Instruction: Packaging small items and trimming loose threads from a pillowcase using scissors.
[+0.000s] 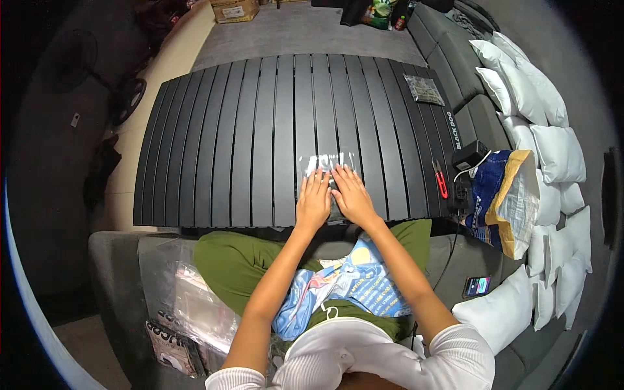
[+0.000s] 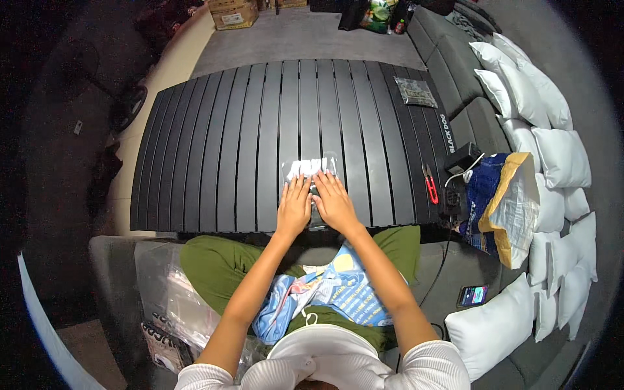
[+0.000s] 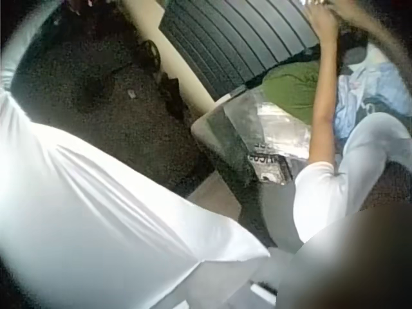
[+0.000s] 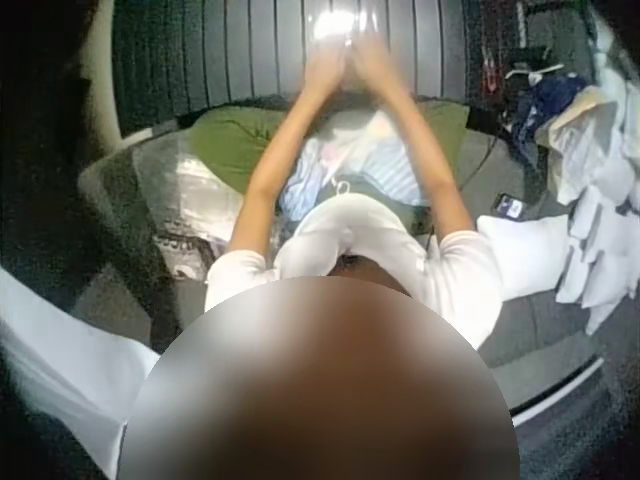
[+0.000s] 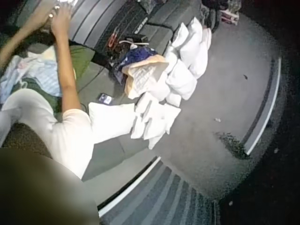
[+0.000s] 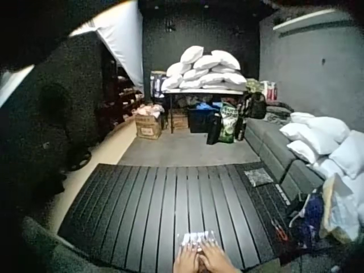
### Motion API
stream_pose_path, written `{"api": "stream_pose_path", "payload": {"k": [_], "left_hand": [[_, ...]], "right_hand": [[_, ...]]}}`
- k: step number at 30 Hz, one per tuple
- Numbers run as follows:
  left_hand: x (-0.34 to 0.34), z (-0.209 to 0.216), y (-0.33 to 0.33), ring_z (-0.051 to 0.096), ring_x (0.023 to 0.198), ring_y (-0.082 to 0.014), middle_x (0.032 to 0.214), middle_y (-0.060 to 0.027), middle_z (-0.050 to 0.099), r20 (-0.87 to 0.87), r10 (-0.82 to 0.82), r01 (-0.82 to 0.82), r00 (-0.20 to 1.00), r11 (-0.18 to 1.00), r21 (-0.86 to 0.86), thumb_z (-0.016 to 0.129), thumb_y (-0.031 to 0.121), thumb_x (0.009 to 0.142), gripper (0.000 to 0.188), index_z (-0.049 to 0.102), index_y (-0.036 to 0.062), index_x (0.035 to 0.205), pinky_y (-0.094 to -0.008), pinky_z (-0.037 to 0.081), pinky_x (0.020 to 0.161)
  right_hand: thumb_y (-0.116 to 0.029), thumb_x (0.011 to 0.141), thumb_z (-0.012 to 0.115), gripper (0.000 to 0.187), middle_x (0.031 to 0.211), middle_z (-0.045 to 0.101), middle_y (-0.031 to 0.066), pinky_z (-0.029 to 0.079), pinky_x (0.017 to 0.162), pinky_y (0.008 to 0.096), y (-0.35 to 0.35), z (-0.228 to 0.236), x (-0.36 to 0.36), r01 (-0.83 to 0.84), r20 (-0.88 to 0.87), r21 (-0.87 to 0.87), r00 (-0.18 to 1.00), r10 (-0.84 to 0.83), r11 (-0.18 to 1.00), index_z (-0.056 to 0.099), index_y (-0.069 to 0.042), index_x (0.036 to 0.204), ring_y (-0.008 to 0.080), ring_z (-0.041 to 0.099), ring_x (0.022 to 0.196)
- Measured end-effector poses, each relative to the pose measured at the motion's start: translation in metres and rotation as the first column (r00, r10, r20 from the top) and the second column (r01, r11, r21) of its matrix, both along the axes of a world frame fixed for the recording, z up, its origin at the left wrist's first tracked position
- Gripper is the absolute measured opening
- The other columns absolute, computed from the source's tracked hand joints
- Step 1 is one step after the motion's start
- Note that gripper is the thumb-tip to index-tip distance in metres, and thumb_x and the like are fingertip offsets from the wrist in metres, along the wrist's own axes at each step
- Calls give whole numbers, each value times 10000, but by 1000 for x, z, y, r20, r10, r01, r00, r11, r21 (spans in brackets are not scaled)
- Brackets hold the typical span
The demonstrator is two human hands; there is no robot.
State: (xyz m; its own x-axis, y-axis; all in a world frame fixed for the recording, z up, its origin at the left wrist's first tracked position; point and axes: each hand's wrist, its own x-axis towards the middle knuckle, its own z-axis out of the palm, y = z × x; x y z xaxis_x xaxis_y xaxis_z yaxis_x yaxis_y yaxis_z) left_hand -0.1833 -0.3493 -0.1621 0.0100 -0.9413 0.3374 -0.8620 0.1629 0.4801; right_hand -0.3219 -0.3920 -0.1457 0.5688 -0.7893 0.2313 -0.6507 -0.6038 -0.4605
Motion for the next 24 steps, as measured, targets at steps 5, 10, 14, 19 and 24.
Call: {"api": "stream_pose_path", "payload": {"k": [5, 10, 14, 19, 24], "left_hand": [[-2, 1, -1, 316, 1277, -284, 1355, -117, 381, 82, 30, -34, 996, 998, 43, 451, 205, 869, 436, 423, 84, 1287, -464, 234, 1044], [-4, 2, 0, 238, 1317, -300, 1400, -102, 318, 210, 79, -98, 974, 992, 81, 425, 277, 878, 464, 389, 157, 1324, -543, 123, 1052], [2, 4, 3, 130, 1336, -360, 1438, -139, 217, 188, 91, -120, 978, 982, 148, 434, 314, 884, 502, 350, 137, 1346, -546, 92, 1055], [26, 18, -15, 308, 1200, -383, 1369, -189, 306, -167, 435, -404, 885, 894, 192, 517, 307, 854, 488, 424, 93, 1283, -516, 234, 985], [77, 13, -52, 622, 799, -281, 830, -141, 657, -497, 463, -296, 734, 877, 380, 616, 373, 768, 384, 655, 24, 923, -387, 476, 721]], "right_hand": [[-263, 889, 436, 479, 1388, 332, 128, 177, 1070, 440, 2, 2, -2, 16, -95, -28, 995, -18, 999, 366, -74, 1323, 287, 267, 1306], [-286, 897, 412, 483, 1410, 298, 121, 143, 1065, 493, 2, 2, -4, 33, -163, -91, 986, -47, 995, 353, -91, 1335, 285, 257, 1312], [-345, 850, 500, 564, 1412, 288, 140, 137, 1058, 509, 0, 12, -6, 71, -164, -134, 982, -93, 988, 351, -108, 1339, 320, 214, 1323], [-304, 749, 653, 543, 1279, 445, 174, 337, 961, 409, -33, 8, -28, 351, 234, 115, 900, -369, 929, 501, -55, 1207, 315, 415, 1169], [-249, 703, 715, 401, 839, 641, 151, 486, 695, 341, -90, -9, -36, 344, 187, 462, 863, -469, 818, 609, 14, 986, 250, 621, 762]]}}
